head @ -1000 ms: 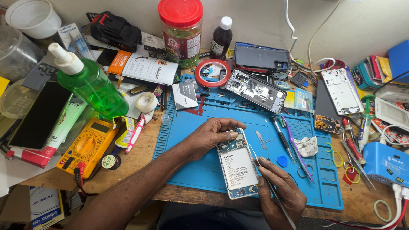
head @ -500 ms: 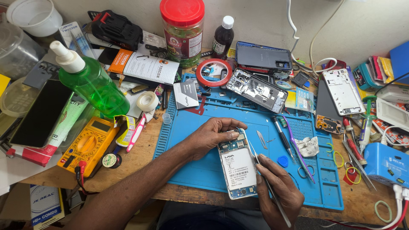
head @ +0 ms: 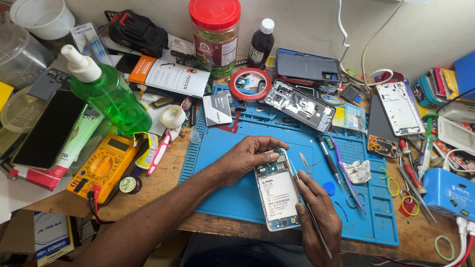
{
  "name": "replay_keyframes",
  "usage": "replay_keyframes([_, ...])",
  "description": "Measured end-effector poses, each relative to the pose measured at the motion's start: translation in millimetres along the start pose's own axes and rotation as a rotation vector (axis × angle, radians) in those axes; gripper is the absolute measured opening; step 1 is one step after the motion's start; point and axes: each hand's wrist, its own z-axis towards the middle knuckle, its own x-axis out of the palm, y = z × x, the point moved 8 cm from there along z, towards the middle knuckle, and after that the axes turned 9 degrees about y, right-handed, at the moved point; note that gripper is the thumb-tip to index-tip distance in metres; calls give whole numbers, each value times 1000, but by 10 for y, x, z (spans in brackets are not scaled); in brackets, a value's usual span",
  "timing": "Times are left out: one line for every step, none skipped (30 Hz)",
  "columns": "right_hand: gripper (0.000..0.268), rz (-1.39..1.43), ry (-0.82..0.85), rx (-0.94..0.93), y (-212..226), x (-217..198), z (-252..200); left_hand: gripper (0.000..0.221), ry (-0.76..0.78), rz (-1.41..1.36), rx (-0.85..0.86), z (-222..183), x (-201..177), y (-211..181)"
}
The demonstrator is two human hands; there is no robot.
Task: The person disassembles a white smartphone on a cluttered workbench. They remove the back cover, disconnect ribbon cables using tweezers, and detach the battery from the motherboard. The person then uses a screwdriver to remove screws from the internal frame.
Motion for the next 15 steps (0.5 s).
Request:
replay_keyframes([41, 16, -3, 10, -6, -4, -1, 41, 6, -2, 10, 2, 6, -8])
replay_keyframes([40, 33, -6, 19, -12, -5, 0, 41, 12, -4, 20, 3, 11, -17])
replay_keyframes([40, 49, -9, 28, -19, -5, -1, 41, 18, -6, 30, 3, 15, -26])
replay_keyframes([40, 65, -14, 36, -23, -5, -3, 41, 20, -4, 35, 1, 16, -29])
replay_keyframes([41, 81, -18, 44, -27, -3, -9, 41, 21, -3, 40, 0, 17, -32])
replay_keyframes([42, 97, -23, 53, -31, -2, -13, 41, 23, -1, 45, -2, 17, -35])
replay_keyframes([43, 100, -25, 63, -38, 0, -15, 41, 25, 1, 48, -3, 18, -38])
replay_keyframes([43, 103, -27, 74, -44, 1, -19, 41, 28, 2, 50, -3, 21, -39])
replay_keyframes([44, 106, -30, 85, -49, 1, -23, 41, 30, 3, 53, -3, 24, -41])
replay_keyframes([45, 117, -36, 95, -57, -2, -26, 41, 31, 1, 57, -2, 25, -44])
replay_keyframes([46, 128, -42, 105, -63, -5, -32, 41, 32, -1, 61, -1, 29, -46])
replay_keyframes([47, 140, -49, 115, -71, -7, -35, 42, 32, -3, 65, 1, 29, -50])
replay_keyframes([48, 184, -59, 121, -83, -6, -37, 42, 32, 1, 66, 3, 28, -51])
replay_keyframes([49, 227, -68, 129, -97, -2, -46, 42, 31, 4, 65, 2, 29, -44])
replay_keyframes([50, 270, -77, 137, -112, 5, -55, 42, 31, 6, 64, 1, 28, -38])
